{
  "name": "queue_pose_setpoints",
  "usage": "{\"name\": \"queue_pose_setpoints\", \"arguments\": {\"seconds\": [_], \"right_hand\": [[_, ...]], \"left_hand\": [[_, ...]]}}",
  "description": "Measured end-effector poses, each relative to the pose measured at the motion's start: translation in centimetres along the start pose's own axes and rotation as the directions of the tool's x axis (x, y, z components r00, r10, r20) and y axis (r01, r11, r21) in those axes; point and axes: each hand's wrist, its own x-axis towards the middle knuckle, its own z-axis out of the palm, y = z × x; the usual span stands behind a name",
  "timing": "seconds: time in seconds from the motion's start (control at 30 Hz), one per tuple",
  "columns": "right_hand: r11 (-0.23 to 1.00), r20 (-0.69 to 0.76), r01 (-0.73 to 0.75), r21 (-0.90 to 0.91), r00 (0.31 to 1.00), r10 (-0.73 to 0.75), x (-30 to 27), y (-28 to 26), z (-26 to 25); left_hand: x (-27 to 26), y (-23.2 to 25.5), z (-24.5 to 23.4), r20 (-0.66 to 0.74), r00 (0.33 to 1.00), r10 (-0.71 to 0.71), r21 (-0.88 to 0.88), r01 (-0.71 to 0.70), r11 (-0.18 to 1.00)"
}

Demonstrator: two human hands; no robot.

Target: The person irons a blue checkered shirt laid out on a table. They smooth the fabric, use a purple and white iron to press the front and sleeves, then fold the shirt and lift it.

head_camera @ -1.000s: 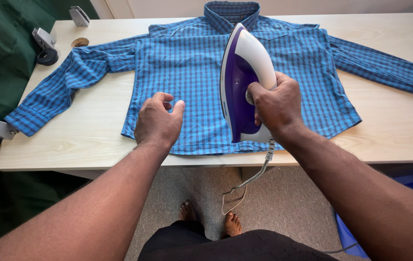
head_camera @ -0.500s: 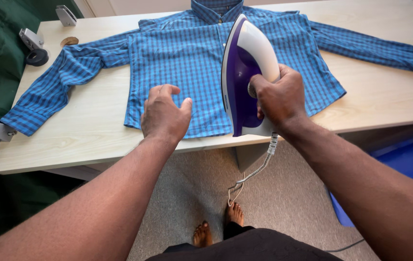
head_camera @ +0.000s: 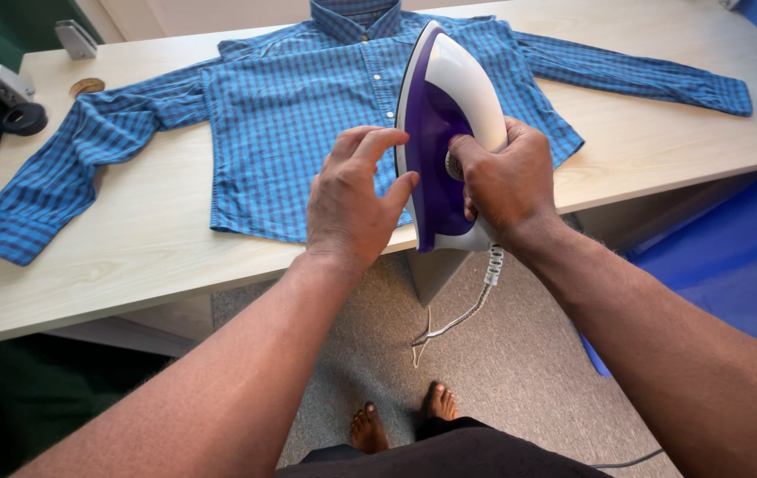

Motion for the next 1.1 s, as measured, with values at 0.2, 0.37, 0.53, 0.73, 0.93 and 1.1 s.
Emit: {"name": "queue_pose_setpoints", "arguments": {"seconds": [0.2,0.37,0.53,0.73,0.93,1.1], "right_hand": [[1.0,-0.073,0.002,-0.007,0.997,-0.003,-0.5,0.1,-2.3],[1.0,-0.11,0.006,-0.009,0.994,-0.007,-1.0,0.4,-5.0],[1.0,-0.166,-0.008,-0.009,0.986,0.006,-1.0,1.0,-8.4],[0.999,-0.169,0.009,0.04,0.986,-0.002,-0.2,1.6,-13.8],[0.978,-0.141,0.022,0.205,0.99,0.007,1.4,2.2,-18.8],[0.982,-0.121,0.038,0.185,0.993,-0.015,2.3,2.7,-22.3]], "left_hand": [[1.0,2.8,1.7,0.032,0.991,0.127,-0.046,-0.125,0.991],[1.6,5.2,3.6,0.09,0.984,0.153,-0.093,-0.145,0.985],[2.1,7.9,6.5,0.073,0.976,0.207,-0.127,-0.197,0.972],[2.7,11.6,10.9,0.049,0.957,0.287,-0.113,-0.28,0.953],[3.6,14.6,15.0,0.061,0.952,0.299,-0.093,-0.292,0.952],[4.4,16.8,18.1,-0.03,0.925,0.379,-0.058,-0.38,0.923]]}}
